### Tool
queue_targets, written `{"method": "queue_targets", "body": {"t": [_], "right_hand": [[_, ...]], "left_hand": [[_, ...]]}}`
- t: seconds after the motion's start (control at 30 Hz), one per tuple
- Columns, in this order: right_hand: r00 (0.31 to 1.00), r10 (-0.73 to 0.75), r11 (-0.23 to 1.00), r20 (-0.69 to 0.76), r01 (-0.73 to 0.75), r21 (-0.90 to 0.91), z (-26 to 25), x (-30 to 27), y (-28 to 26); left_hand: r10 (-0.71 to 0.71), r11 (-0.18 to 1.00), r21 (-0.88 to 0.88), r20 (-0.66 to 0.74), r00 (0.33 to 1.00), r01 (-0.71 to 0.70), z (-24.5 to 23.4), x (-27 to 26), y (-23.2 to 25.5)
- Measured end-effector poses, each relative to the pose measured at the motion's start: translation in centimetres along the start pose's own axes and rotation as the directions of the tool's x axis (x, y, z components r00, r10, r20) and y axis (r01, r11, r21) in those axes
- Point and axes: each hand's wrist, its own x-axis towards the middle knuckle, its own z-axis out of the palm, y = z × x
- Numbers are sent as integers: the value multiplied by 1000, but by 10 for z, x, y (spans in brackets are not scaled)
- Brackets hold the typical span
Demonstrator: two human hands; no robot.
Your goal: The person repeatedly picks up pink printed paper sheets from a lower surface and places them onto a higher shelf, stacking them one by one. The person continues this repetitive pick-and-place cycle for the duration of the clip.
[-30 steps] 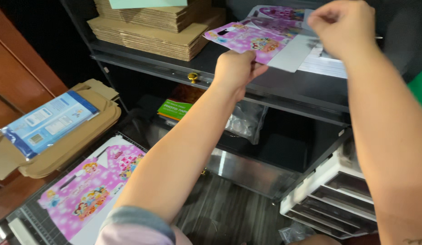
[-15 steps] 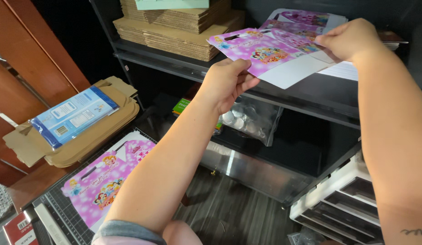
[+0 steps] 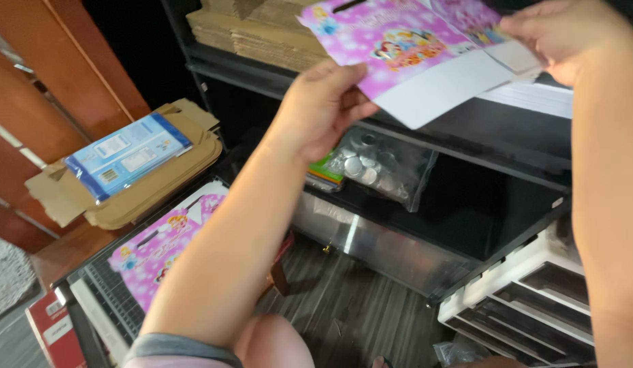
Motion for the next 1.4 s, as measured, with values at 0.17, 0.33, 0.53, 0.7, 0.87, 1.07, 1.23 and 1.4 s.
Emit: {"method": "queue_targets", "body": {"t": [0.17,0.33,0.53,0.7,0.87,1.07,1.23,1.4], "right_hand": [[970,-33,952,242,-43,303,50,-45,-43],[934,-190,903,303,44,428,158,-79,-33],[861,-261,786,436,-73,614,288,-155,-13],[848,-290,778,444,-61,625,385,-179,29],[853,-211,895,478,-29,445,432,-203,56],[861,-215,966,460,121,227,454,-219,66],[874,-188,982,448,180,62,459,-218,72],[872,-203,961,445,265,-82,460,-223,79]], "left_hand": [[157,974,176,-90,983,-140,-41,-66,43],[349,861,499,-440,828,-98,-74,-164,69],[678,642,765,-534,505,-53,-146,-254,43],[770,525,837,-545,332,156,-179,-295,13],[697,621,745,-667,262,246,-238,-317,-38],[664,603,665,-725,185,441,-252,-325,-62],[659,542,648,-723,208,534,-262,-331,-60],[598,479,572,-768,229,666,-257,-328,-56]]}}
